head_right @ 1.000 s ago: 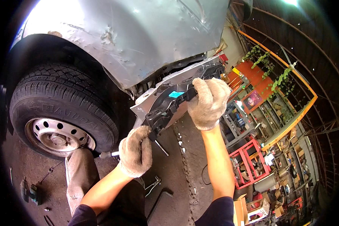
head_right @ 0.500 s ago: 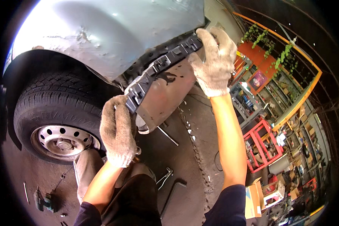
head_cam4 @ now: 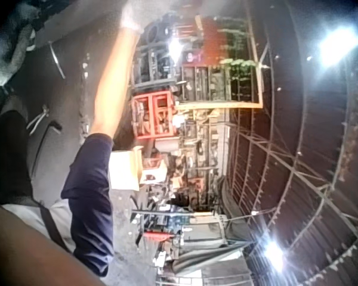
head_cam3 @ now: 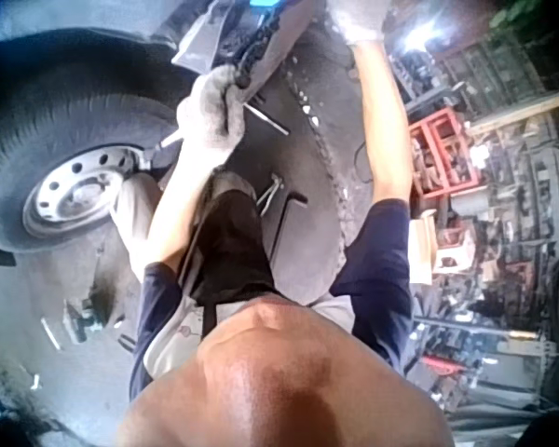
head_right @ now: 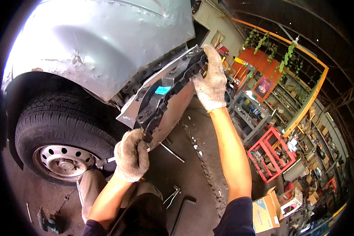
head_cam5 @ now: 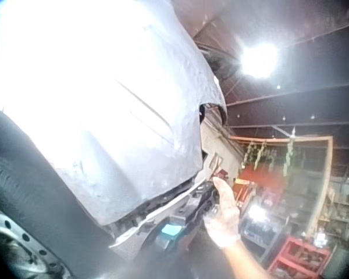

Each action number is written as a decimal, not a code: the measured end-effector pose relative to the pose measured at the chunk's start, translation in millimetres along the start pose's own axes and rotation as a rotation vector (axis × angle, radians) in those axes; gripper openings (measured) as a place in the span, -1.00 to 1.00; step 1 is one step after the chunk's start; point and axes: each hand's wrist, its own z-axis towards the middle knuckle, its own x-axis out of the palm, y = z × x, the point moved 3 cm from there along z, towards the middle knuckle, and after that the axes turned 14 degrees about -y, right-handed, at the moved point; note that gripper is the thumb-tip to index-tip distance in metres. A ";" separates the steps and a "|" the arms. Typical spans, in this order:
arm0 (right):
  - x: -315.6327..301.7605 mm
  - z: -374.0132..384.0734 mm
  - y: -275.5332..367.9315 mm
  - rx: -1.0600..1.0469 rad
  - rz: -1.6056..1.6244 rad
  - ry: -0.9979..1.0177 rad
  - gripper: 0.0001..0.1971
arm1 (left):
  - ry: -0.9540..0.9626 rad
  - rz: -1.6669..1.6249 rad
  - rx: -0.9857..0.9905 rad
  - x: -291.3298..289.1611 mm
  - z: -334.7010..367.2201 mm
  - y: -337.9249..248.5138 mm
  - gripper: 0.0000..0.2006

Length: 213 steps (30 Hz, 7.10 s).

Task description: The person uses a socket wrench to loosen and remove bolts from the front bumper of a silver car. They then detach a black plastic trim piece from the bumper and reattach it, tightening the bolts to secure it in place.

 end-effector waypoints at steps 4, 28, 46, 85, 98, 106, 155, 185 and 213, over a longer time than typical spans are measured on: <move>2.2 -2.2 -0.9 0.003 0.017 -0.033 -0.26 | -0.017 0.027 -0.022 1.4 -4.2 2.5 -0.73; 17.0 30.2 24.2 -0.009 0.036 -0.098 -0.43 | -0.268 -0.403 -1.084 -32.3 31.7 8.5 -0.65; 25.8 45.3 -2.3 0.161 -0.052 0.046 -0.57 | -0.279 -0.531 -1.159 -28.6 43.6 20.2 -0.69; -23.2 -65.5 -49.6 0.816 0.600 -0.137 -0.51 | -0.104 -0.549 -1.195 -18.4 13.7 -17.0 -0.67; -176.7 -736.8 142.3 2.674 0.308 -0.431 -0.89 | -0.146 -0.923 -1.426 -31.0 10.8 3.3 -0.70; -195.2 -731.4 193.4 2.161 -0.497 0.781 -0.53 | -0.113 -0.980 -1.461 -8.5 -0.1 -8.0 -0.78; -86.0 -86.9 141.0 0.458 0.234 -0.018 -0.86 | -0.046 -0.920 -1.335 60.5 64.1 61.0 -0.73; -48.3 -73.8 156.4 0.049 0.059 0.033 -0.81 | -0.192 -0.845 -1.392 78.9 73.6 75.9 -0.71; -50.8 -38.2 131.4 0.266 0.073 0.226 -0.90 | -0.095 -1.079 -1.330 81.9 69.7 95.5 -0.77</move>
